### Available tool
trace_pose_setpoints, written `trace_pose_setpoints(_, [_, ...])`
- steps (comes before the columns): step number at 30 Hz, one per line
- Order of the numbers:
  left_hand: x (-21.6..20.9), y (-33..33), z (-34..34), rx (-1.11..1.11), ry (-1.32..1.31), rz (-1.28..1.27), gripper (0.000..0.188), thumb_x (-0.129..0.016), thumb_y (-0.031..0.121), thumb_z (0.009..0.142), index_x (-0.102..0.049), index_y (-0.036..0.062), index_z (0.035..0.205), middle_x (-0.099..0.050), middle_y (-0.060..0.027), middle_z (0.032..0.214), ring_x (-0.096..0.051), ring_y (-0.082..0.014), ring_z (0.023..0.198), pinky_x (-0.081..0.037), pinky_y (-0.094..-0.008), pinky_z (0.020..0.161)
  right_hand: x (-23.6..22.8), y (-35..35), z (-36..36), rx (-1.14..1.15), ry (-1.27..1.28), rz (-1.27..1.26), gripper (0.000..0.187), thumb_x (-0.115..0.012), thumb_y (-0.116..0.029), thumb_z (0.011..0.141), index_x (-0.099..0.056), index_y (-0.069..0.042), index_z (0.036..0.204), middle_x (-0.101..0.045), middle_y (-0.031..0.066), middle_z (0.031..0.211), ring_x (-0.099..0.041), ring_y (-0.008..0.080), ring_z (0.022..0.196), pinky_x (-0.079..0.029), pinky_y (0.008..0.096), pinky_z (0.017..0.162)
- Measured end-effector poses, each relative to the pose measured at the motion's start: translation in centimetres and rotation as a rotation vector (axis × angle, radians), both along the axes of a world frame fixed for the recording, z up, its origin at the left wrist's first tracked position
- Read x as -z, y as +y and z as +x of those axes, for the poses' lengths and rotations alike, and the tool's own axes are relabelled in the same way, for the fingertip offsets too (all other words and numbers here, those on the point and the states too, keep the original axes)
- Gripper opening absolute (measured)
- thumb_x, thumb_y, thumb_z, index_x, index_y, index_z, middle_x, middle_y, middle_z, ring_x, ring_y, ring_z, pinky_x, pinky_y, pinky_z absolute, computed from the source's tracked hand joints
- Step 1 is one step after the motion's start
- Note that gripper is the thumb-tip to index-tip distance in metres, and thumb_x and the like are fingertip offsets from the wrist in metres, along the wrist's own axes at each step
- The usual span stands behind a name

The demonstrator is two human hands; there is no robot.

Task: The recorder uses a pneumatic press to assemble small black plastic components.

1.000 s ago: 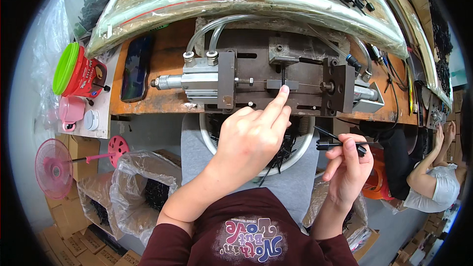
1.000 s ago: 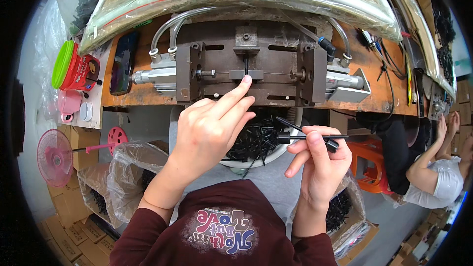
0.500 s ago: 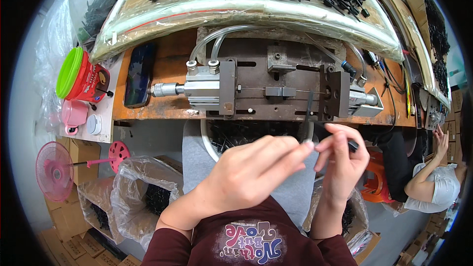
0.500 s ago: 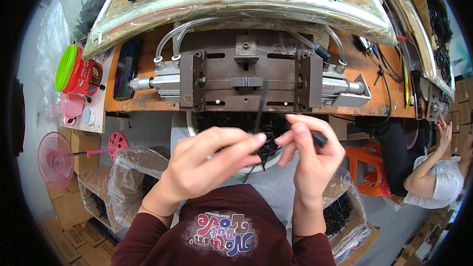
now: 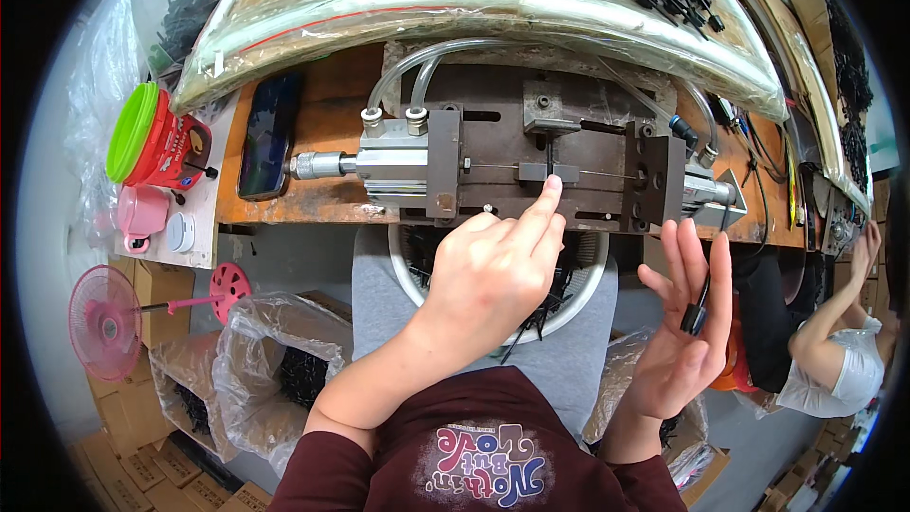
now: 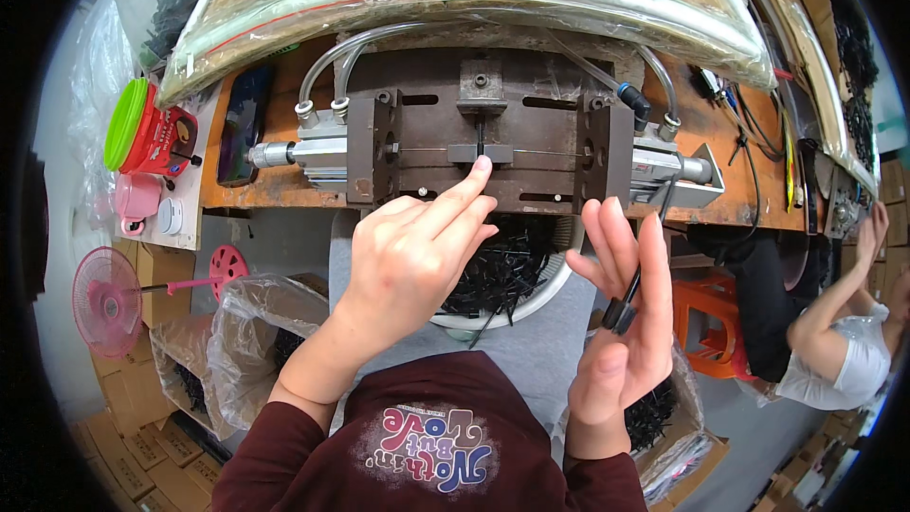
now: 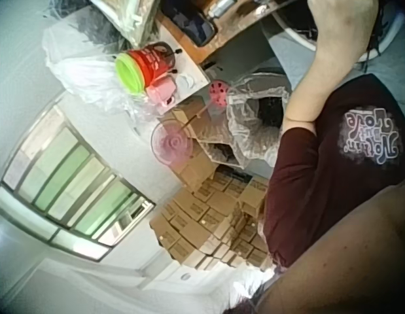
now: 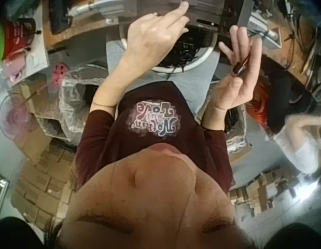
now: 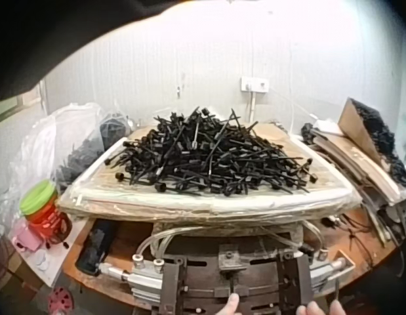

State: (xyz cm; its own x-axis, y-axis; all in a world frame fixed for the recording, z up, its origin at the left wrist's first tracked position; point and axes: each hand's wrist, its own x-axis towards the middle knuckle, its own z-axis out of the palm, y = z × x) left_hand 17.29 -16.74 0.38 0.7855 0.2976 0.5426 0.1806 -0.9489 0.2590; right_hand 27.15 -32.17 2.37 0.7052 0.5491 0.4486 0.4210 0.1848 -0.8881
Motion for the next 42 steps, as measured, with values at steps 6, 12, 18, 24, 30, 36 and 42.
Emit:
trace_pose_setpoints(6, [0.0, 0.0, -0.1, -0.01, -0.012, -0.053, 0.021, -0.078, 0.013, 0.073, -0.072, 0.0025, 0.09, -0.068, -0.0105, 0.119, -0.063, -0.0164, 0.061, -0.051, -0.0262, 0.059, 0.5, -0.9, 0.2, -0.07, -0.205, -0.091, 0.059, -0.059, -0.025, 0.097, -0.036, 0.01, 0.138, -0.059, 0.0316, 0.124, -0.063, 0.0396, 0.113, -0.055, 0.0386, 0.088])
trace_pose_setpoints(12, [0.1, 0.3, -0.1, 0.01, -0.034, -0.075, 0.02, -0.077, 0.011, 0.073, -0.071, 0.0029, 0.091, -0.068, -0.0098, 0.12, -0.062, -0.0169, 0.059, -0.051, -0.0265, 0.06, 0.9, -0.7, 1.0, -0.157, -0.362, -0.098, 0.046, -0.082, -0.004, 0.073, -0.056, 0.005, 0.11, -0.069, 0.0264, 0.107, -0.072, 0.0305, 0.084, -0.057, 0.0331, 0.075])
trace_pose_setpoints(18, [0.2, 0.3, -0.6, 0.051, -0.037, -0.1, 0.021, -0.077, 0.012, 0.074, -0.07, 0.0034, 0.091, -0.068, -0.0096, 0.121, -0.06, -0.0176, 0.057, -0.05, -0.0271, 0.058, 0.1, -0.2, 0.8, -0.059, -0.645, -0.31, 0.041, -0.088, -0.005, 0.057, -0.072, 0.0, 0.095, -0.066, 0.0164, 0.111, -0.065, 0.0233, 0.088, -0.054, 0.0281, 0.07])
trace_pose_setpoints(24, [-0.6, -0.5, -4.1, 0.271, 0.133, -0.348, 0.022, -0.078, 0.016, 0.074, -0.07, 0.0058, 0.093, -0.069, -0.0066, 0.118, -0.063, -0.0173, 0.062, -0.049, -0.0284, 0.057, 1.2, 1.9, 1.6, -0.078, -0.735, -0.244, 0.035, -0.083, -0.002, 0.062, -0.072, -0.001, 0.095, -0.066, 0.0188, 0.114, -0.068, 0.0267, 0.088, -0.056, 0.0338, 0.068])
trace_pose_setpoints(30, [1.1, -1.6, -5.2, 0.333, 0.158, -0.405, 0.033, -0.076, 0.034, 0.078, -0.071, 0.0088, 0.099, -0.071, -0.0039, 0.105, -0.066, -0.0188, 0.067, -0.052, -0.0304, 0.061, 1.8, 4.6, 1.9, -0.093, -0.897, -0.409, 0.023, -0.076, -0.009, 0.071, -0.067, -0.001, 0.091, -0.068, 0.0148, 0.117, -0.067, 0.0189, 0.069, -0.053, 0.0282, 0.063])
trace_pose_setpoints(36, [1.4, -1.8, -5.6, 0.407, 0.203, -0.453, 0.033, -0.072, 0.034, 0.082, -0.066, 0.0083, 0.101, -0.069, -0.004, 0.102, -0.068, -0.0193, 0.076, -0.053, -0.0314, 0.068, 1.1, 6.1, 1.6, -0.077, -0.923, -0.534, 0.024, -0.079, -0.01, 0.068, -0.069, -0.004, 0.088, -0.068, 0.0081, 0.12, -0.06, 0.0173, 0.057, -0.049, 0.0277, 0.056])
trace_pose_setpoints(42, [2.2, -2.0, -5.6, 0.423, 0.156, -0.48, 0.028, -0.071, 0.03, 0.083, -0.066, 0.008, 0.099, -0.069, -0.0047, 0.096, -0.067, -0.0214, 0.073, -0.053, -0.0329, 0.066, 1.0, 6.1, 1.9, -0.102, -0.95, -0.54, 0.023, -0.077, -0.013, 0.069, -0.066, -0.005, 0.087, -0.068, 0.0103, 0.12, -0.058, 0.0156, 0.052, -0.049, 0.0263, 0.054])
